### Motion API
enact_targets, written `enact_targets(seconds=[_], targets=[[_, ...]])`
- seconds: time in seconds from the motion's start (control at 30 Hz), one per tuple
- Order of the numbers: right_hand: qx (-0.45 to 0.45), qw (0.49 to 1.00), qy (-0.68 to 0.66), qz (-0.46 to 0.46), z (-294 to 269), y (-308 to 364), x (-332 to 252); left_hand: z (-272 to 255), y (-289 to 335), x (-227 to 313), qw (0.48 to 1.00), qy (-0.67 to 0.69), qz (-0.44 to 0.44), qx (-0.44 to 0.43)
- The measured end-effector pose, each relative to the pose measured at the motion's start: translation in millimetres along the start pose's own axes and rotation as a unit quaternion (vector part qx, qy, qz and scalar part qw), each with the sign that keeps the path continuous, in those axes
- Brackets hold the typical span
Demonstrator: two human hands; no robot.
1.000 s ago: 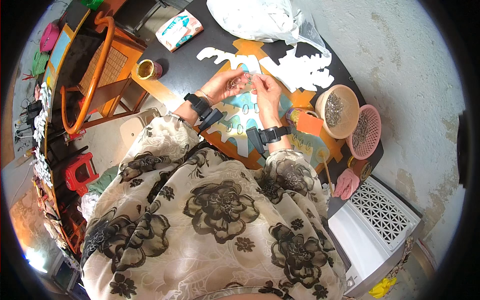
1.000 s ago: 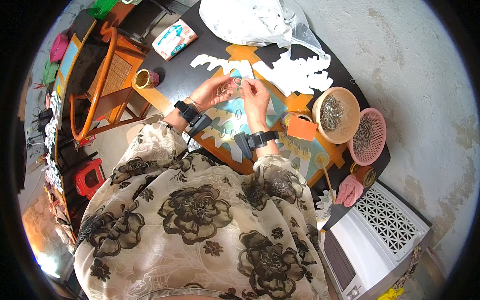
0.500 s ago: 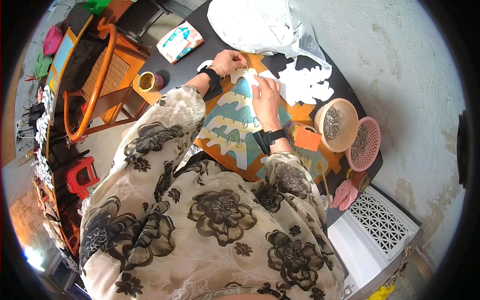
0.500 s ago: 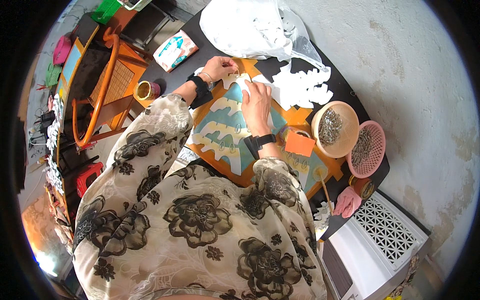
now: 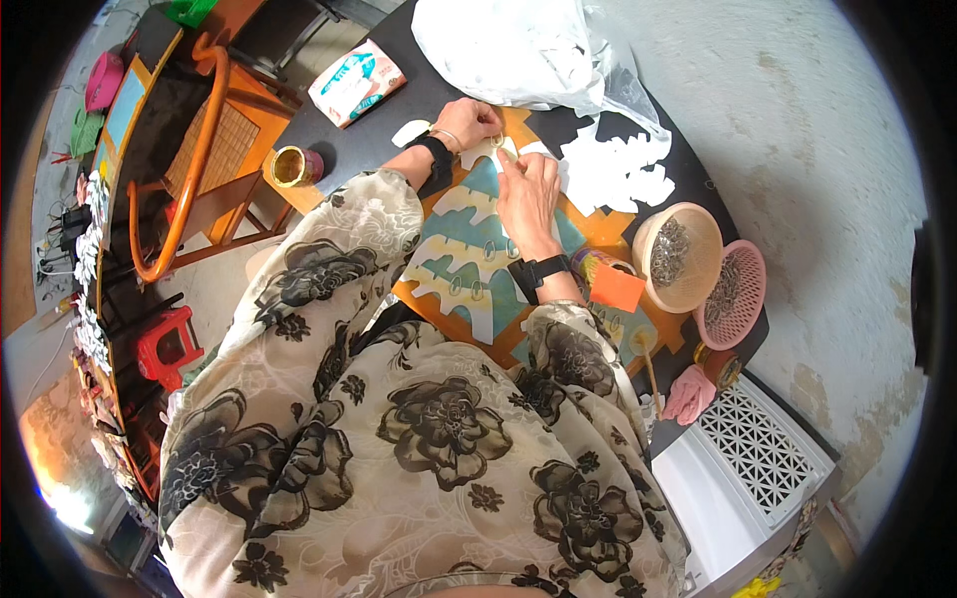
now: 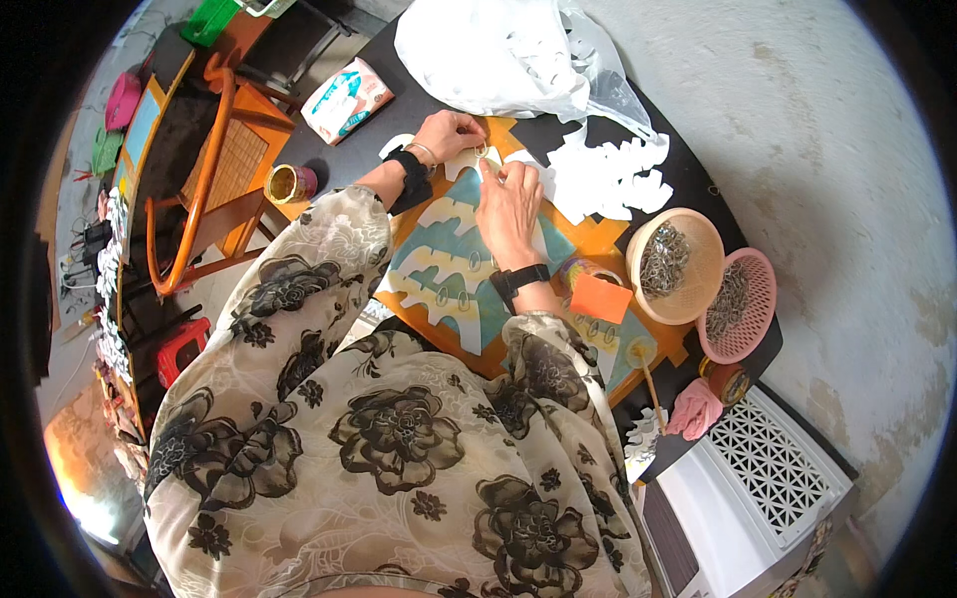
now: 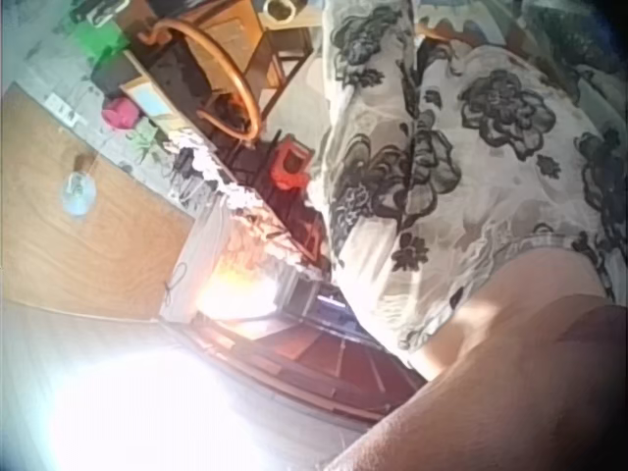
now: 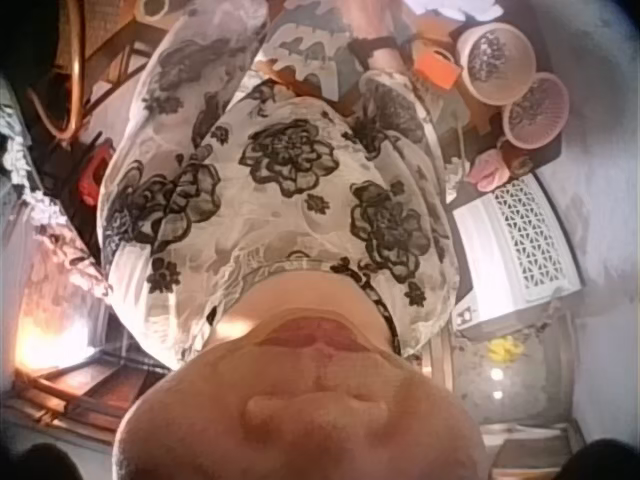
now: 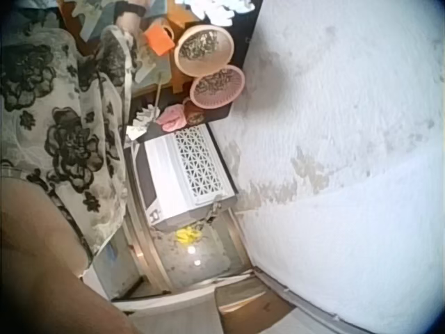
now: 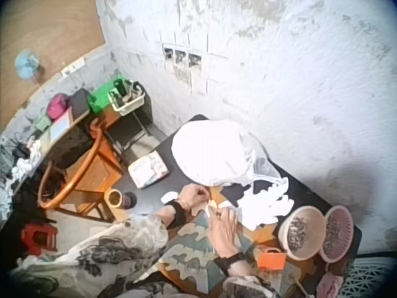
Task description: Apply glue and attach sequins or beads to fabric shoe components.
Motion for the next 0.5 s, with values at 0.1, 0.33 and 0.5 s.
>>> enact_targets(seconds=[0.1,0.33,0.5], targets=[[-0.008,1.000,0.007,-0.008,4,-3,-2,-1,-2,0,0.999,-0.018,0.028,0.002],[-0.001,1.000,0.014,-0.016,8,-10,-12,-4,-1,-7,0.995,-0.043,0.076,0.040],[-0.009,1.000,0.020,-0.018,8,-9,-15,-4,4,-8,0.989,-0.061,0.111,0.070]])
Point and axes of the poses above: each hand's wrist, its own y-axis away from the middle knuckle, its own z-axis out of the palm, x = y × z, the point moved 2 cm from there along -y, towards the middle knuckle, and after that the axes turned 11 degrees about y, right-handed, at the moved point
